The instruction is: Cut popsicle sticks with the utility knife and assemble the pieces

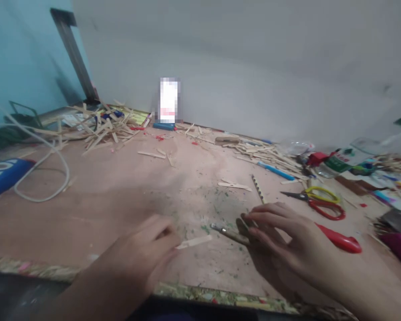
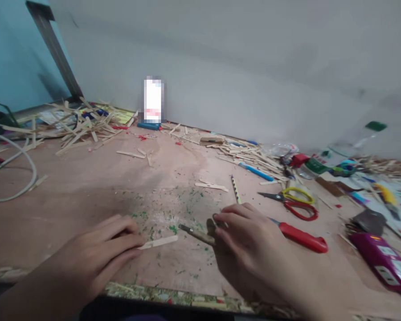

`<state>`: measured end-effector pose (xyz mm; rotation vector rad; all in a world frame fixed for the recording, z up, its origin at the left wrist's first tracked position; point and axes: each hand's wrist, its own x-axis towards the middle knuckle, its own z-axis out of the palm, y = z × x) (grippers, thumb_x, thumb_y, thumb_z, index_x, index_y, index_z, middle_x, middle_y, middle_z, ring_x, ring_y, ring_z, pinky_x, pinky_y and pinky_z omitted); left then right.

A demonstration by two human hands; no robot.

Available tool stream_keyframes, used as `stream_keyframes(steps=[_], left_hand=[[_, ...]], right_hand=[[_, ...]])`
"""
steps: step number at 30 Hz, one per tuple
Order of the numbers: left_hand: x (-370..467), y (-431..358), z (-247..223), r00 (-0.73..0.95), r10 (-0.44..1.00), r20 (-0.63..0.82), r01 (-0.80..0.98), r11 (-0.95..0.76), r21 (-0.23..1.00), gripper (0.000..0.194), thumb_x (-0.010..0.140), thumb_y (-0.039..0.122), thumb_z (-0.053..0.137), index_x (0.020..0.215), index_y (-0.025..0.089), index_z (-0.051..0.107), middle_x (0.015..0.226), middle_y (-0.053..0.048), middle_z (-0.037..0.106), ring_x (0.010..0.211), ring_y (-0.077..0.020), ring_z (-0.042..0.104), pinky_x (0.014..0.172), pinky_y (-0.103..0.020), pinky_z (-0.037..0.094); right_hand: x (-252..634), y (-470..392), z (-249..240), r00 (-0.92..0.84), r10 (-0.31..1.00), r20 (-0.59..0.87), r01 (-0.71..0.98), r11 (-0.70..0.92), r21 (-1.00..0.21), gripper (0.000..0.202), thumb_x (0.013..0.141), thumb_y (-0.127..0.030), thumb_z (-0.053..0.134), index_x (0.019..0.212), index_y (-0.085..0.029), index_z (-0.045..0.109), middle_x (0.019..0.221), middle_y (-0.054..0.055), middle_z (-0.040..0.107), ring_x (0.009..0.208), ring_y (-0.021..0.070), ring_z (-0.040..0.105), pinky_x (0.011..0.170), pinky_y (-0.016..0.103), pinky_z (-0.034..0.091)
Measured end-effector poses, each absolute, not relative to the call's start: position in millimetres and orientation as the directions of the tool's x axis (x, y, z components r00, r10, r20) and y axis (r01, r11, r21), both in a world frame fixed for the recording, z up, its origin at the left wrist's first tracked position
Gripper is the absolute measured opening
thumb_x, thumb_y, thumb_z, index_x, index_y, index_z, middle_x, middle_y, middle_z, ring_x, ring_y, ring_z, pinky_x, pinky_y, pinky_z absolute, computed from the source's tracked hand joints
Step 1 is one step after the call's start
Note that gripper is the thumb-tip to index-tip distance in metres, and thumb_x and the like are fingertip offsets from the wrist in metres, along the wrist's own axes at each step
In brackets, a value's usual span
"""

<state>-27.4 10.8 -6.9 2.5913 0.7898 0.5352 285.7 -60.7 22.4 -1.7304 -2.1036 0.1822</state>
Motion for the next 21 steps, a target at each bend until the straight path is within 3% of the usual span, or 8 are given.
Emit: stream_keyframes(steps=[3, 5, 7, 11, 14, 17, 21], left_hand=[[-25.6, 16.0, -1.2, 0.793, 0.567, 0.221, 0.449, -0.790, 0.418, 0.035, 0.098, 0.006, 0.041, 0.102, 0.020, 0.073, 0.100, -0.008, 0.070, 0.090, -0.0207, 0.063, 0.081, -0.031, 0.052], [-21.8, 17.3, 6.6, 0.782, 0.587, 0.207, 0.476, -0.778, 0.409, 0.034, 0.098, 0.009, 0.040, 0.099, 0.020, 0.072, 0.099, -0.008, 0.072, 0.090, -0.0225, 0.065, 0.081, -0.033, 0.054], [-16.9, 15.9, 14.8, 0.736, 0.651, 0.186, 0.518, -0.718, 0.466, 0.034, 0.103, 0.018, 0.037, 0.093, 0.020, 0.070, 0.092, -0.007, 0.072, 0.085, -0.0217, 0.068, 0.076, -0.032, 0.054], [-10.6, 10.2, 22.8, 0.605, 0.796, 0.032, 0.559, -0.453, 0.694, 0.037, 0.109, 0.038, 0.039, 0.088, 0.021, 0.064, 0.070, 0.001, 0.065, 0.063, -0.0151, 0.063, 0.058, -0.024, 0.046], [-10.4, 8.9, 22.2, 0.574, 0.819, -0.019, 0.486, -0.322, 0.813, 0.031, 0.106, 0.039, 0.046, 0.091, 0.020, 0.068, 0.070, 0.000, 0.066, 0.063, -0.0139, 0.062, 0.056, -0.022, 0.048], [-11.2, 8.3, 20.6, 0.539, 0.842, -0.001, 0.410, -0.262, 0.874, 0.028, 0.102, 0.036, 0.051, 0.092, 0.020, 0.072, 0.073, -0.002, 0.069, 0.065, -0.0140, 0.064, 0.059, -0.022, 0.052], [-10.7, 3.9, 18.7, 0.433, 0.901, 0.026, 0.344, -0.192, 0.919, 0.026, 0.095, 0.037, 0.059, 0.089, 0.020, 0.078, 0.071, -0.002, 0.070, 0.062, -0.0139, 0.065, 0.058, -0.021, 0.054]], right_hand=[[307.4, -43.1, 21.3, 0.012, 0.960, 0.280, 0.982, 0.040, -0.182, 0.030, 0.100, -0.034, 0.053, 0.093, -0.021, 0.078, 0.098, 0.011, 0.078, 0.089, 0.0271, 0.072, 0.075, 0.037, 0.055], [317.8, -32.4, 22.5, 0.140, 0.965, 0.223, 0.990, -0.136, -0.035, 0.031, 0.100, -0.028, 0.050, 0.086, -0.019, 0.077, 0.097, 0.013, 0.077, 0.089, 0.0274, 0.071, 0.073, 0.036, 0.051], [322.4, -25.1, 24.1, 0.185, 0.973, 0.140, 0.981, -0.191, 0.029, 0.033, 0.099, -0.025, 0.051, 0.077, -0.018, 0.074, 0.090, 0.012, 0.076, 0.082, 0.0262, 0.070, 0.068, 0.035, 0.048], [314.9, -17.0, 23.7, 0.026, 0.988, 0.154, 1.000, -0.028, 0.014, 0.029, 0.104, -0.027, 0.049, 0.098, -0.019, 0.076, 0.108, 0.013, 0.075, 0.098, 0.0285, 0.069, 0.082, 0.038, 0.049], [302.1, -6.3, 21.4, -0.154, 0.976, 0.151, 0.988, 0.148, 0.053, 0.031, 0.106, -0.022, 0.045, 0.112, -0.018, 0.075, 0.118, 0.014, 0.072, 0.107, 0.0305, 0.065, 0.090, 0.040, 0.047], [294.2, 9.9, 18.4, -0.188, 0.979, 0.084, 0.982, 0.185, 0.038, 0.030, 0.104, -0.016, 0.046, 0.104, -0.017, 0.077, 0.107, 0.013, 0.073, 0.102, 0.0294, 0.064, 0.088, 0.038, 0.045], [297.6, 25.6, 10.5, -0.076, 0.991, 0.109, 0.997, 0.079, -0.018, 0.023, 0.097, -0.014, 0.053, 0.091, -0.016, 0.075, 0.097, 0.014, 0.074, 0.095, 0.0289, 0.066, 0.077, 0.034, 0.044]])
